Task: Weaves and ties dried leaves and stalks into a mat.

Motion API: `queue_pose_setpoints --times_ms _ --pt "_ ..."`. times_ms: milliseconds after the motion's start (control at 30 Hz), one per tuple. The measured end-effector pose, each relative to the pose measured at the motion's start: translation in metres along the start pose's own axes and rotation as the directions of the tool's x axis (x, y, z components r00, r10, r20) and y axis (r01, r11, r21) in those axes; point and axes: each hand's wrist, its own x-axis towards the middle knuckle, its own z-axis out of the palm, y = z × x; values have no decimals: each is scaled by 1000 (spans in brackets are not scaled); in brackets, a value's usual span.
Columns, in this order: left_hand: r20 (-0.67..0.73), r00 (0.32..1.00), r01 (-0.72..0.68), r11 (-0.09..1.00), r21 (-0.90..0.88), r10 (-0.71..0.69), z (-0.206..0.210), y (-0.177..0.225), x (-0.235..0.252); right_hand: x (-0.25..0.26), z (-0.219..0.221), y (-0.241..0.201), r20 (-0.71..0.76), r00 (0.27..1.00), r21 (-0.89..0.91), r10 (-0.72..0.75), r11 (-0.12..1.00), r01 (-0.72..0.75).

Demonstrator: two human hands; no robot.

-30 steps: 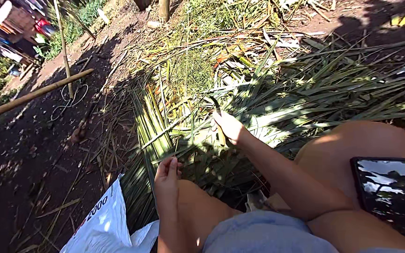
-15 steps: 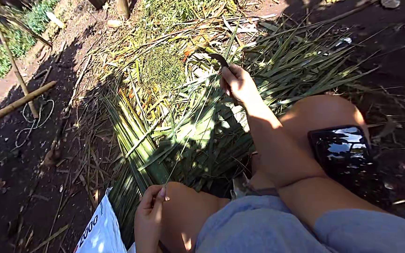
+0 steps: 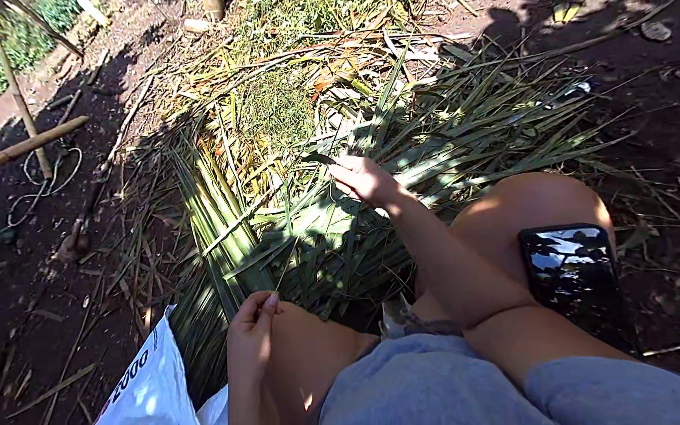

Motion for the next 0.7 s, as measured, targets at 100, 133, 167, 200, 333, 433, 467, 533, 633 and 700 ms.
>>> queue_pose_setpoints --times_ms 100,133,167,200,333,433,467,533,633,700 --pt "-5 1000 17 1000 13 -17 1 -3 2 1 3 -3 -43 999 93 24 995 -20" --pt "-8 1000 20 1000 -7 -20 0 -2 2 1 -3 -4 -70 997 199 13 980 1" --pt "-12 1000 25 999 -20 -25 -1 -1 1 0 -11 -5 -81 997 273 21 962 2" --pt "-23 999 29 999 -26 -29 -2 0 0 -1 -17 -7 -75 996 321 43 947 -16" --pt "-78 996 42 999 8 -41 0 18 4 -11 5 -19 170 985 219 25 974 -62" --pt "-86 995 55 998 15 -54 7 31 17 -27 51 -20 416 908 15 42 998 -53" --pt "-84 995 53 999 -4 -53 11 34 21 -31 69 -17 450 892 -41 54 998 -40" --pt "-69 996 50 998 -48 -53 17 39 27 -38 94 -16 497 861 -178 105 984 -17" --pt "-49 998 43 996 -82 -47 22 41 33 -45 112 -9 491 855 -103 166 986 -132" --pt "-29 998 46 993 -105 -49 22 38 34 -43 112 -8 494 848 -65 190 981 -182"
